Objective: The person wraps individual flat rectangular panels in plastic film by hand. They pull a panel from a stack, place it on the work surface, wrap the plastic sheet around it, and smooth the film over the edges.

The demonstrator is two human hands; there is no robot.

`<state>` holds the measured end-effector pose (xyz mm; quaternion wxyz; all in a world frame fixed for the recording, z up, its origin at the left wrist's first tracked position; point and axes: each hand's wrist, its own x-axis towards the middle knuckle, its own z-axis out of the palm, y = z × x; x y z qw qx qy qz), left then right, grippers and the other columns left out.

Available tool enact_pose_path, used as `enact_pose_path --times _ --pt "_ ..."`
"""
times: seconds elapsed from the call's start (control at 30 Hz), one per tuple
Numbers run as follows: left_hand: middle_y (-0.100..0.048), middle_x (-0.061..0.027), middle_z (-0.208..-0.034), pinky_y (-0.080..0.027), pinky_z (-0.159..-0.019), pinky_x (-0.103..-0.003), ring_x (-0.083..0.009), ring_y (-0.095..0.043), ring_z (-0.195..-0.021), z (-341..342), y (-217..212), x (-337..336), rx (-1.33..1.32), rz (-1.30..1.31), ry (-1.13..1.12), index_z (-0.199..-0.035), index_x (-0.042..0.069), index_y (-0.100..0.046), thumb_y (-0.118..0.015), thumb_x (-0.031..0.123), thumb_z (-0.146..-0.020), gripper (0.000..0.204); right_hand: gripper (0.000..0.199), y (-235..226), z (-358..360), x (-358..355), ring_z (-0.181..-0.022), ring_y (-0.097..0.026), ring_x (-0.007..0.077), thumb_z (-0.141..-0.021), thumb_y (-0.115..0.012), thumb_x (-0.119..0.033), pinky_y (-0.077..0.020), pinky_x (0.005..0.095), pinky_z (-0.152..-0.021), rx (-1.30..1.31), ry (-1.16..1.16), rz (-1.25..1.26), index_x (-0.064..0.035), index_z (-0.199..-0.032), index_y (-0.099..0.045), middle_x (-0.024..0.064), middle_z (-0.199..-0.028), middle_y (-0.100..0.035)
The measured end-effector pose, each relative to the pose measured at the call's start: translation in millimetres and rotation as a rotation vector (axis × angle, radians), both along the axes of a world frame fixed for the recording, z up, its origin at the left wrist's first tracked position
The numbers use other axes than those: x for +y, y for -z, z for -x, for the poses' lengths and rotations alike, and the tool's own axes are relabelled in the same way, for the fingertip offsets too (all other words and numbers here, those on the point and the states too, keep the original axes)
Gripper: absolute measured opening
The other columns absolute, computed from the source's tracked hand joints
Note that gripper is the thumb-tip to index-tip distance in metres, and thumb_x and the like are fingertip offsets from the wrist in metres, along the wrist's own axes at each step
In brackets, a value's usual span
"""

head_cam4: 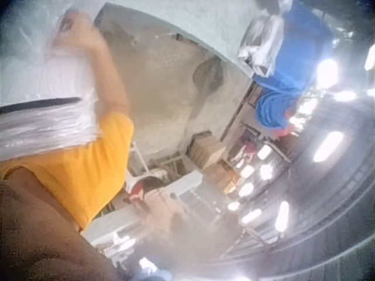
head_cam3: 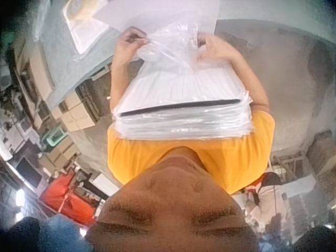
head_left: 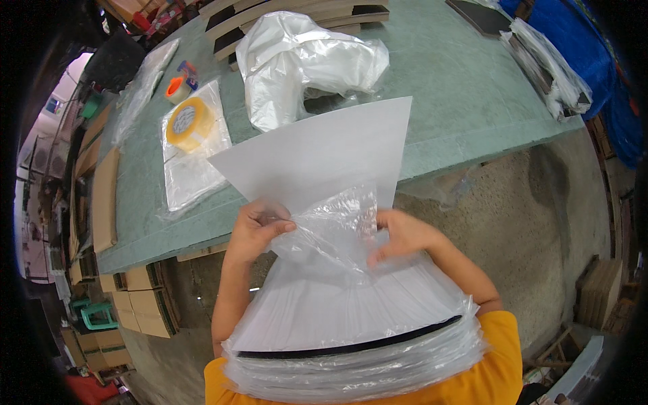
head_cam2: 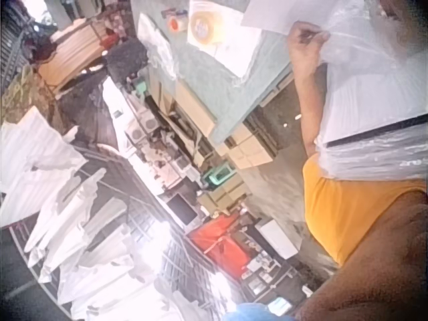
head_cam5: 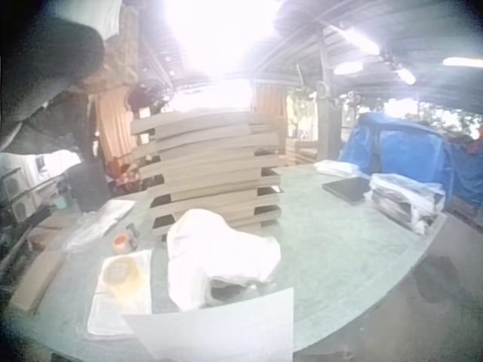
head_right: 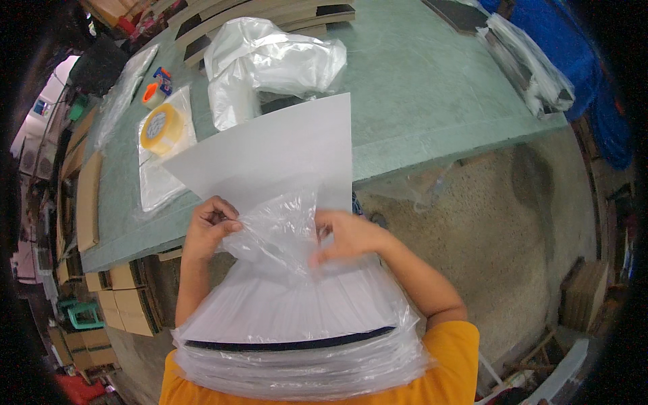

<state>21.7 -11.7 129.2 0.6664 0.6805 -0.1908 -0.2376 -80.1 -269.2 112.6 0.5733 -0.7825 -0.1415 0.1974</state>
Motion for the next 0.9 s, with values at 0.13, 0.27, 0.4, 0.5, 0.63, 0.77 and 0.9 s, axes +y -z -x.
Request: enact_pose_path --times 0.13,0.27,0.4,0.5,0.63,0.77,0.9 --pt "-0.055 -0.0019 -0.068 -0.039 -0.055 -0.021 -0.0077 -0.049 -0.063 0 1 1 0.012 -0.085 0.050 -0.070 0.003 -0.055 -0.070 0.002 -0.064 0.016 0.026 7 -15 -5 -0.078 -0.054 0.0114 -0.073 -0.066 -0.022 -0.0432 0.0240 -0.071 0.390 0.392 -0.805 -0.0007 -0.085 -0.058 0.0081 -0.085 -0.058" --pt "-0.054 -0.0025 -0.073 -0.039 -0.056 -0.021 -0.0081 -0.049 -0.064 1 -1 1 -0.124 -0.221 0.101 -0.073 0.003 -0.055 -0.068 0.001 -0.064 0.016 0.023 -21 -25 -1 -0.065 -0.054 0.0107 -0.073 -0.066 -0.023 -0.0431 0.0217 -0.060 0.270 0.450 -0.538 -0.0018 -0.079 -0.059 0.0059 -0.071 -0.058" --pt "-0.055 -0.0022 -0.073 -0.039 -0.056 -0.020 -0.0074 -0.048 -0.063 1 -18 -3 -0.498 -0.363 -0.015 -0.077 0.001 -0.057 -0.065 0.006 -0.070 0.011 0.020 -20 -25 -7 -0.055 -0.051 0.0083 -0.074 -0.065 -0.021 -0.0379 0.0195 -0.049 0.301 0.501 -0.477 -0.0024 -0.071 -0.058 0.0030 -0.062 -0.056" --pt "-0.056 -0.0017 -0.073 -0.038 -0.056 -0.019 -0.0068 -0.048 -0.063 6 -45 -17 -0.116 -0.471 0.173 -0.077 0.001 -0.056 -0.063 0.009 -0.074 0.012 0.016 -24 -25 5 -0.054 -0.047 0.0084 -0.075 -0.063 -0.014 -0.0367 0.0225 -0.050 0.242 0.573 -0.459 -0.0025 -0.067 -0.056 0.0011 -0.060 -0.053" --pt "-0.054 -0.0004 -0.068 -0.038 -0.055 -0.019 -0.0061 -0.047 -0.061 21 -47 -62 -0.172 -0.106 0.245 -0.074 0.001 -0.056 -0.061 0.011 -0.075 0.011 0.017 -29 -25 23 -0.056 -0.049 0.0088 -0.078 -0.059 -0.014 -0.0402 0.0224 -0.054 0.311 0.421 -0.813 -0.0022 -0.066 -0.055 0.0018 -0.063 -0.054" --pt "-0.047 0.0026 -0.059 -0.035 -0.050 -0.019 -0.0052 -0.044 -0.056 -3 -28 -1 -0.103 -0.367 -0.149 -0.065 0.006 -0.055 -0.058 0.012 -0.075 0.012 0.017 -41 -9 -13 -0.059 -0.049 0.0095 -0.080 -0.056 -0.014 -0.0418 0.0229 -0.057 0.314 0.497 -1.181 -0.0022 -0.068 -0.055 0.0029 -0.067 -0.055" --pt "-0.047 0.0018 -0.066 -0.035 -0.056 -0.021 -0.0073 -0.042 -0.060 -33 -49 63 -0.455 -0.265 -0.727 -0.071 0.005 -0.049 -0.059 0.013 -0.072 0.012 0.015 -54 1 -17 -0.065 -0.049 0.0097 -0.080 -0.057 -0.013 -0.0416 0.0247 -0.061 0.232 0.417 -0.624 -0.0022 -0.069 -0.055 0.0030 -0.070 -0.053"
